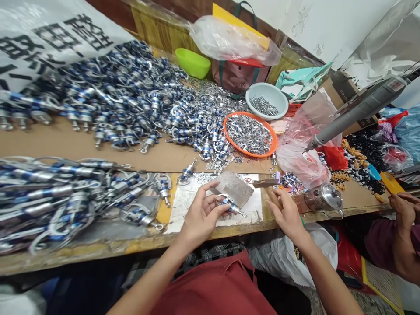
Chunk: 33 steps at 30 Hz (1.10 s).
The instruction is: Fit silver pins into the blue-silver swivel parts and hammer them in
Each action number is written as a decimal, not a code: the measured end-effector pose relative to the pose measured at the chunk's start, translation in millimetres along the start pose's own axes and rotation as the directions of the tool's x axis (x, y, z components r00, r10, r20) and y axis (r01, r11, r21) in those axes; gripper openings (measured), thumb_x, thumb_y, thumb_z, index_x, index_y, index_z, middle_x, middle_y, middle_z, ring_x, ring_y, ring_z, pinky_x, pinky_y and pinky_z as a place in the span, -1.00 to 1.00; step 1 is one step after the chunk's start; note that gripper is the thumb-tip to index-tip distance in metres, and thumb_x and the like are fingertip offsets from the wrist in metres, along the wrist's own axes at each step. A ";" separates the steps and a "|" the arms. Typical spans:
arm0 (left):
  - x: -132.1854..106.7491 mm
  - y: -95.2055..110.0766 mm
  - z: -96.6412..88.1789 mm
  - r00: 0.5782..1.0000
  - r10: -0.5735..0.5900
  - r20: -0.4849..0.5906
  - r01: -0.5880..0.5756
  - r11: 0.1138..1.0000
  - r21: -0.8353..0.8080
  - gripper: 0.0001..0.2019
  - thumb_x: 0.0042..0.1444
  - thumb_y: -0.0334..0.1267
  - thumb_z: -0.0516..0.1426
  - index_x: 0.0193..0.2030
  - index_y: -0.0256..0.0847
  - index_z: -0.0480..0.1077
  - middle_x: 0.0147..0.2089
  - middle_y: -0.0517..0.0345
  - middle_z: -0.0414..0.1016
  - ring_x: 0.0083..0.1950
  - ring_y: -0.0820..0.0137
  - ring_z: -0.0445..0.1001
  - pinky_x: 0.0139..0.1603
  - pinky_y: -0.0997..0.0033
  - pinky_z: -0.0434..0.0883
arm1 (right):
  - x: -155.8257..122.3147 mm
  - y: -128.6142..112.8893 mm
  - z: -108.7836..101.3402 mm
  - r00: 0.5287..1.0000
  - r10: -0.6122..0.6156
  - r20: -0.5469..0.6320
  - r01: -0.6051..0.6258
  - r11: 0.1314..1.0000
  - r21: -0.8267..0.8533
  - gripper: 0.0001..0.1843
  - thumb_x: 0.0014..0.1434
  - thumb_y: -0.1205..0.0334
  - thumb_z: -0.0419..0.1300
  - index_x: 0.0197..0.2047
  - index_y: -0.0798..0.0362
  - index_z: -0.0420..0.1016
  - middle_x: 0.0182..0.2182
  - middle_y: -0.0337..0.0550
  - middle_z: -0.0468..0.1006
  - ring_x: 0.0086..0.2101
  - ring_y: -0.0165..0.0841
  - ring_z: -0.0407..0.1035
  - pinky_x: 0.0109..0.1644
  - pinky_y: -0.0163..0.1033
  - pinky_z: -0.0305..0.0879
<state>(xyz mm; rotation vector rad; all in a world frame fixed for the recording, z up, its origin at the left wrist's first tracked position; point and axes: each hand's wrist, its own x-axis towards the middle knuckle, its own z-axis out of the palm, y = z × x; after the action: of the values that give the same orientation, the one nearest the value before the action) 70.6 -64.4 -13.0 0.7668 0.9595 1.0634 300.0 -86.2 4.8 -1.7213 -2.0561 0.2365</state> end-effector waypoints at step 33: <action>-4.0 6.5 -7.9 0.886 0.463 -0.033 -0.373 0.753 0.543 -0.95 -0.17 -0.21 0.25 -0.52 -0.09 0.53 -0.31 0.11 0.38 -0.26 0.32 0.41 -0.26 0.37 0.43 | 104.5 -0.8 32.0 0.952 -0.119 0.282 0.253 0.823 -0.508 -0.66 0.23 0.45 -0.10 -0.02 0.09 0.39 -0.11 -0.03 0.45 -0.11 -0.33 0.31 -0.10 -0.30 0.20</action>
<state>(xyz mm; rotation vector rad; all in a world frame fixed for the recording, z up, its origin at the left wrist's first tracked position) 60.3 -65.7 -9.4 1.4188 1.2834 1.2854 272.4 19.5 0.3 -1.8424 -2.6424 -0.2427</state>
